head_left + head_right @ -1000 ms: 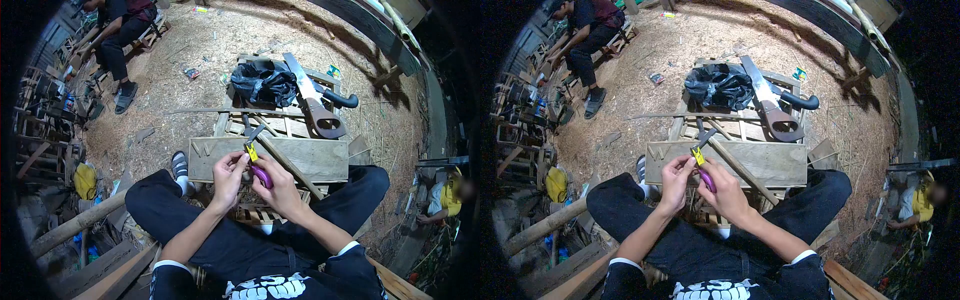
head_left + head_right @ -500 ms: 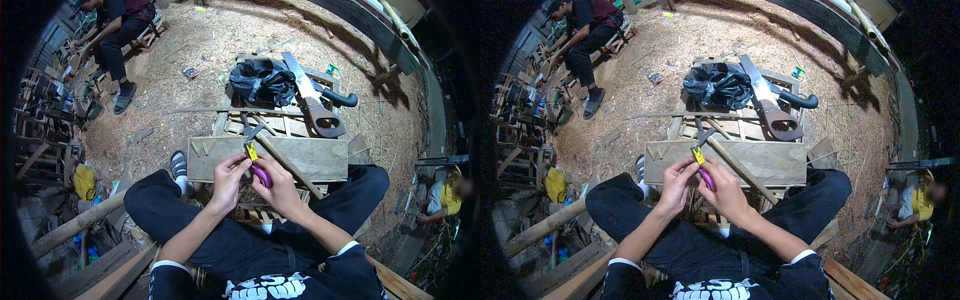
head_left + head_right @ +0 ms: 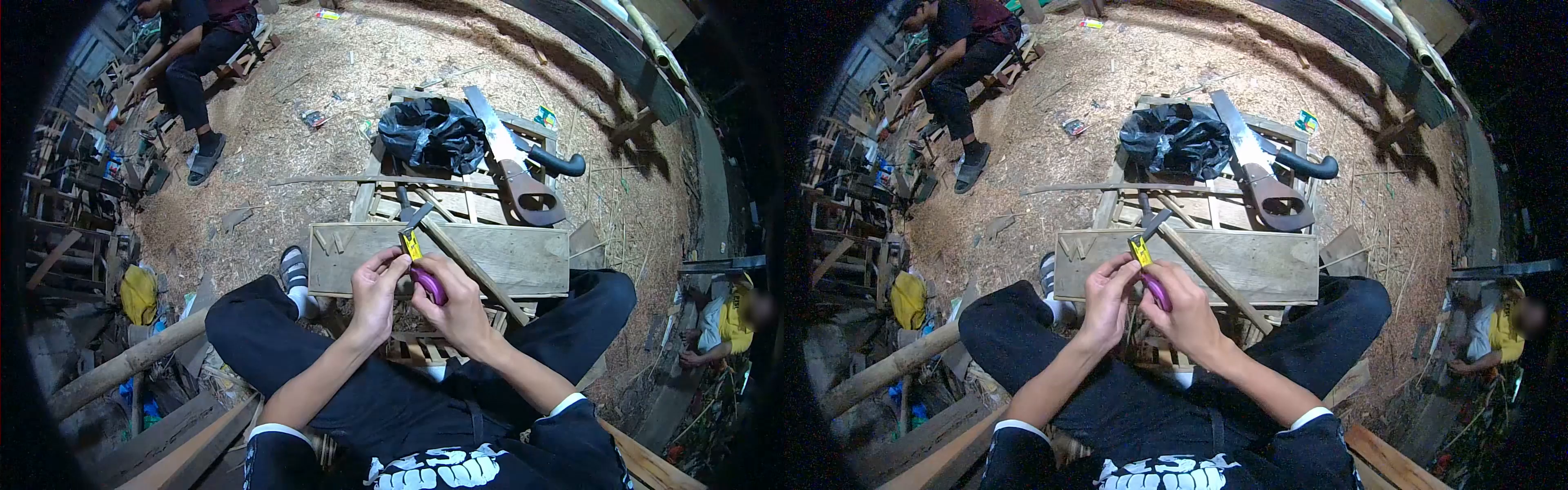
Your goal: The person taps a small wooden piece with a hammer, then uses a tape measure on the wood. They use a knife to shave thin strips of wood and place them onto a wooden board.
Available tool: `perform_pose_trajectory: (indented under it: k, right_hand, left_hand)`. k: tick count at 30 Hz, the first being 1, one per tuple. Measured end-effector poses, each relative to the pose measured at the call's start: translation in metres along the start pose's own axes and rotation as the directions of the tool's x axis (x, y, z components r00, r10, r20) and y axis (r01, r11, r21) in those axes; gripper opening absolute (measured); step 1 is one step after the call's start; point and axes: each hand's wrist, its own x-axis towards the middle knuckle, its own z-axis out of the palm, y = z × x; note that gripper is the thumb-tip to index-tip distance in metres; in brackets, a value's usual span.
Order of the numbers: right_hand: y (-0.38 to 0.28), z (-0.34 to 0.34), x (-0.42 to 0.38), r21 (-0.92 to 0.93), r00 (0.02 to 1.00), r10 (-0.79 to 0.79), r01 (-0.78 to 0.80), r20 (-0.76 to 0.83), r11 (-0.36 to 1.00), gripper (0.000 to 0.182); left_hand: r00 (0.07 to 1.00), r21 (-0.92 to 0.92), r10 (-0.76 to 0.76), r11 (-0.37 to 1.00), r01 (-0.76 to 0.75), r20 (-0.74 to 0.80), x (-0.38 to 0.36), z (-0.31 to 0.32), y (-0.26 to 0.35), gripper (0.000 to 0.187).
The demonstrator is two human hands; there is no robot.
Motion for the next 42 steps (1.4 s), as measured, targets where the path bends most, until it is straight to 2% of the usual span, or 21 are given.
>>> perform_pose_trajectory:
  k: [5,7,11,12,19,21,22,23,25,26,29,30,31,33,34,36,37,38,39,41,42]
  right_hand:
    - [-0.001,-0.009,0.007,-0.047,0.995,-0.034,0.029,-0.096,0.998,0.037]
    - [0.003,-0.015,0.012,-0.123,0.978,-0.087,0.065,-0.189,0.990,0.035]
    - [0.013,-0.026,0.017,-0.100,0.973,0.003,-0.027,-0.233,0.995,0.033]
    - [0.015,-0.026,0.019,-0.139,0.962,-0.043,0.006,-0.270,0.990,0.029]
    - [0.019,-0.038,0.021,-0.164,0.962,-0.021,-0.025,-0.271,0.986,0.030]
    - [0.020,-0.043,0.022,-0.137,0.956,0.039,-0.082,-0.290,0.987,0.028]
    - [0.026,-0.046,0.021,-0.172,0.965,0.010,-0.056,-0.261,0.983,0.041]
    - [0.026,-0.048,0.021,-0.175,0.965,0.010,-0.058,-0.264,0.983,0.041]
    - [0.024,-0.049,0.022,-0.154,0.944,0.153,-0.205,-0.294,0.967,0.068]
    - [0.029,-0.048,0.022,-0.115,0.940,0.132,-0.176,-0.314,0.978,0.091]
    - [0.035,-0.055,0.022,-0.118,0.942,0.146,-0.189,-0.302,0.975,0.097]
    - [0.034,-0.056,0.024,-0.069,0.925,0.196,-0.230,-0.325,0.971,0.088]
    - [0.037,-0.059,0.025,-0.072,0.926,0.194,-0.229,-0.324,0.971,0.088]
    - [0.051,-0.068,0.031,-0.482,0.974,-0.017,-0.096,-0.226,0.871,0.068]
    - [0.061,-0.067,0.036,-0.479,0.974,0.023,-0.132,-0.227,0.868,0.054]
    - [0.080,-0.066,0.052,-0.524,0.981,0.009,-0.110,-0.193,0.845,0.053]
    - [0.085,-0.067,0.061,-0.566,0.987,-0.003,-0.088,-0.158,0.820,0.051]
    - [0.088,-0.067,0.069,-0.611,0.992,-0.028,-0.056,-0.127,0.790,0.043]
    - [0.091,-0.064,0.071,-0.611,0.991,-0.033,-0.052,-0.127,0.790,0.043]
    - [0.098,-0.057,0.075,-0.579,0.995,-0.006,-0.053,-0.099,0.814,0.038]
    - [0.097,-0.054,0.071,-0.627,0.997,-0.022,-0.031,-0.077,0.778,0.038]
  left_hand:
    - [1.000,0.022,0.020,1.000,-0.020,-0.014,0.003,0.006,0.006,0.028]
    - [1.000,0.026,-0.006,1.000,0.006,0.001,0.005,0.006,0.012,0.027]
    - [0.999,0.013,-0.031,0.999,0.030,0.022,0.005,0.008,0.016,0.027]
    - [0.999,0.014,-0.032,0.999,0.032,0.024,0.006,0.007,0.016,0.027]
    - [0.999,0.060,0.043,0.997,-0.043,0.005,0.014,-0.001,0.018,0.025]
    - [0.991,0.113,0.131,0.985,-0.132,0.011,0.016,-0.001,0.021,0.023]
    - [0.987,0.147,0.158,0.977,-0.158,0.006,0.017,-0.004,0.022,0.023]
    - [0.988,0.146,0.157,0.977,-0.156,0.010,0.017,-0.005,0.025,0.023]
    - [0.978,0.268,0.210,0.942,-0.201,-0.004,0.019,-0.007,0.030,0.024]
    - [0.975,0.309,0.222,0.928,-0.209,-0.008,0.019,-0.010,0.031,0.026]
    - [0.969,0.393,0.248,0.891,-0.229,0.002,0.017,-0.010,0.037,0.021]
    - [0.960,0.461,0.277,0.846,-0.268,0.050,0.019,-0.015,0.036,0.021]
    - [0.959,0.459,0.278,0.847,-0.269,0.050,0.021,-0.018,0.034,0.021]
    - [0.949,0.560,0.292,0.770,-0.306,0.118,0.024,-0.020,0.033,0.021]
    - [0.948,0.558,0.297,0.770,-0.310,0.117,0.026,-0.020,0.034,0.021]
    - [0.933,0.774,0.314,0.542,-0.327,0.175,0.029,-0.019,0.037,0.020]
    - [0.933,0.773,0.315,0.542,-0.329,0.175,0.030,-0.017,0.040,0.020]
    - [0.927,0.811,0.324,0.482,-0.332,0.187,0.032,-0.013,0.043,0.020]
    - [0.922,0.845,0.333,0.418,-0.333,0.198,0.033,-0.011,0.046,0.021]
    - [0.901,0.839,0.373,0.399,-0.369,0.219,0.038,-0.012,0.045,0.020]
    - [0.881,0.833,0.409,0.381,-0.402,0.238,0.040,-0.013,0.045,0.020]
